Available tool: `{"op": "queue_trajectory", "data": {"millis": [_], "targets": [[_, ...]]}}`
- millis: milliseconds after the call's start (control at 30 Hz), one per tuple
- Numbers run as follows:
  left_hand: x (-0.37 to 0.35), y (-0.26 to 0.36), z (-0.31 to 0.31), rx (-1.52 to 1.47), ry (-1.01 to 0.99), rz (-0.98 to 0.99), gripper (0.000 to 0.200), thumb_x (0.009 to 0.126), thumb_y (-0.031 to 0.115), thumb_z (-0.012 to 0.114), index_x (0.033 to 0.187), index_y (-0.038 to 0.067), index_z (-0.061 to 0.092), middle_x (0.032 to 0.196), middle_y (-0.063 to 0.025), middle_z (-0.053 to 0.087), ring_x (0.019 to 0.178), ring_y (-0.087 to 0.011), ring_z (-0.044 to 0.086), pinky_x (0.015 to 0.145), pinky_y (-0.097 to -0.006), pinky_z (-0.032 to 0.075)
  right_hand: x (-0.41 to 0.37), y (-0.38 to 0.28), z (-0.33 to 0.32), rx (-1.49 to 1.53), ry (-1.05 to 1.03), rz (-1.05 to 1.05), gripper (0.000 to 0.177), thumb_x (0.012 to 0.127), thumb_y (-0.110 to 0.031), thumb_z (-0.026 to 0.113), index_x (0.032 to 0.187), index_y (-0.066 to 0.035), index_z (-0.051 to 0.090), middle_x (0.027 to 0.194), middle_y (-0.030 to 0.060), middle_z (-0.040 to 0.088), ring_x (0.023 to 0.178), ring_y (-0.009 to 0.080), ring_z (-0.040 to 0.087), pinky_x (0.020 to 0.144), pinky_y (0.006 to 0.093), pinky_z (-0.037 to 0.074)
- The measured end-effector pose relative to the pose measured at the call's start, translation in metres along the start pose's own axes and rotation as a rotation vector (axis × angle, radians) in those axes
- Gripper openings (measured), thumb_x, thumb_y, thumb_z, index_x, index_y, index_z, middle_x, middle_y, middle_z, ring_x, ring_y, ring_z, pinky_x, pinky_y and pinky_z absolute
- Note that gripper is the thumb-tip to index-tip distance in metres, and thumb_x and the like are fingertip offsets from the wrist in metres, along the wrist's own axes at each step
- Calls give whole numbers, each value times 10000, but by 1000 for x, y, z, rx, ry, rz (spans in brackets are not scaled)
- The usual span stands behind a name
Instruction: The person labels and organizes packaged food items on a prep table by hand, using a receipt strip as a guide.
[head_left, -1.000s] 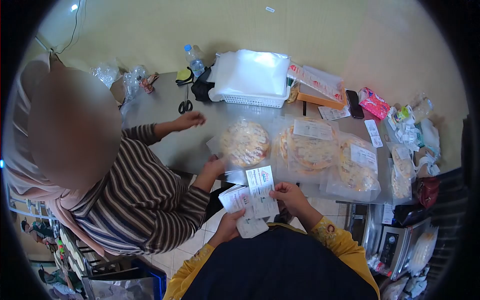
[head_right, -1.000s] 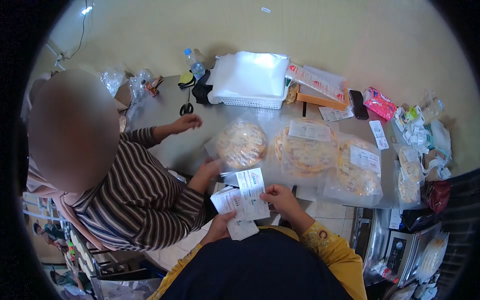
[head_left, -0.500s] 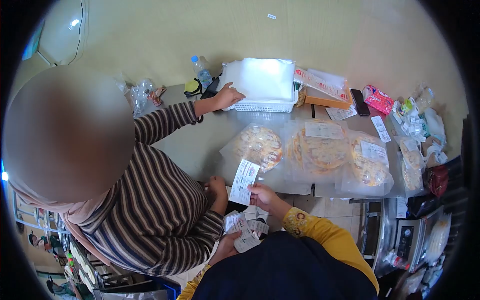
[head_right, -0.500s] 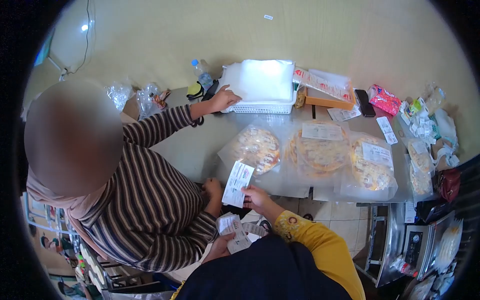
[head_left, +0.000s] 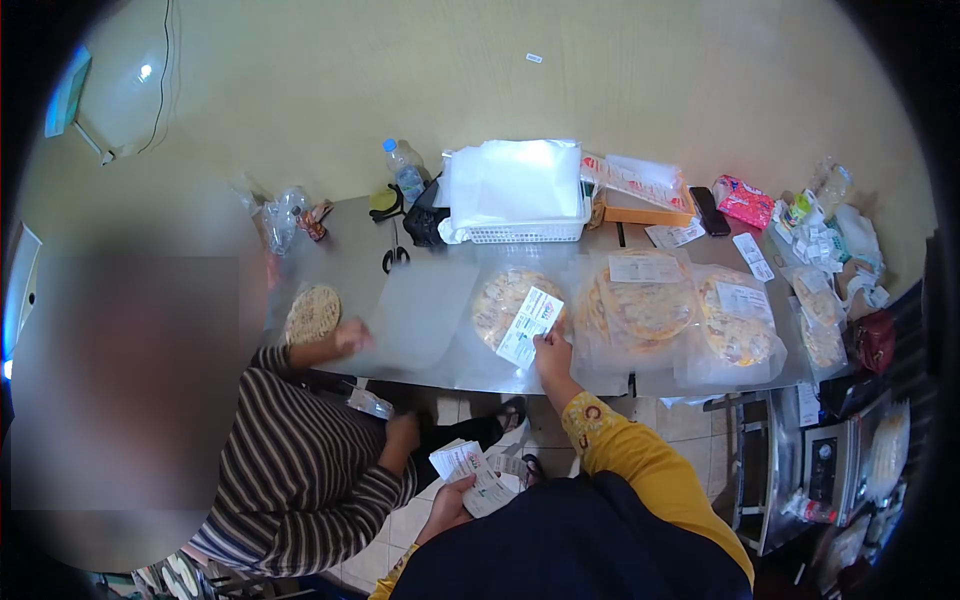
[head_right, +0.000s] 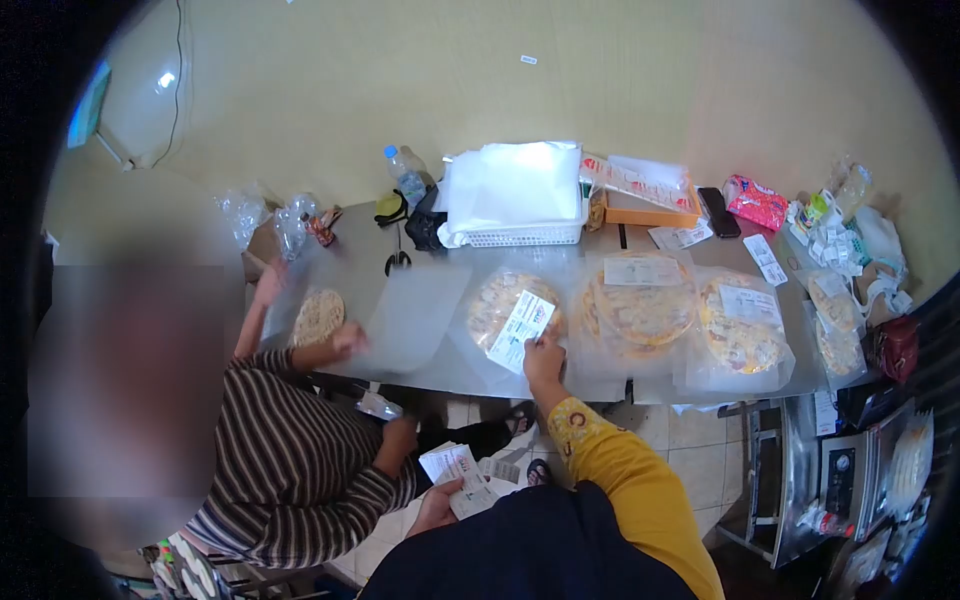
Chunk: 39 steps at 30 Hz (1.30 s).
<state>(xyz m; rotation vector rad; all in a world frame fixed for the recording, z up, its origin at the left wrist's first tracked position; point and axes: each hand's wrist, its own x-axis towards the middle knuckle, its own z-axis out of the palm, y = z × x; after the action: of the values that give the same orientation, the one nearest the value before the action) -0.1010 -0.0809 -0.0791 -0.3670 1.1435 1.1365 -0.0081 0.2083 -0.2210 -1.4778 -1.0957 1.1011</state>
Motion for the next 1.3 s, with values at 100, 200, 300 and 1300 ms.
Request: {"op": "queue_trajectory", "data": {"millis": [100,200,300,1300], "targets": [[2,1,-1,-1,-2,-6,367,909,122,413,1255,5,378,1166,-194,535,1108,-356,497,968,-499,374,16,-56,-7,-9,-22,-134,129,713,-93,625,714,34,601,607,140,555,583,247,571,587,348,447],[4,3,-4,4,-29,-21,353,907,122,416,1239,3,400,1176,-192,528,1109,-357,496,967,-499,376,34,-56,-3,-151,-6,-270,111,750,-89,625,780,16,600,660,97,568,607,172,548,588,303,444],[14,6,-16,-19,-72,-44,346,905,125,419,1228,0,412,1186,-190,521,1108,-355,496,963,-495,381,10,-79,-8,-31,-357,-283,119,767,-92,625,826,7,598,674,77,568,603,139,531,578,290,439],[23,16,-11,-57,-101,48,355,907,98,408,1254,23,385,1175,-193,515,1113,-368,492,969,-515,370,-75,-81,-121,-431,-1070,438,174,752,-222,660,768,-50,640,629,44,598,488,164,563,457,300,450]]}}
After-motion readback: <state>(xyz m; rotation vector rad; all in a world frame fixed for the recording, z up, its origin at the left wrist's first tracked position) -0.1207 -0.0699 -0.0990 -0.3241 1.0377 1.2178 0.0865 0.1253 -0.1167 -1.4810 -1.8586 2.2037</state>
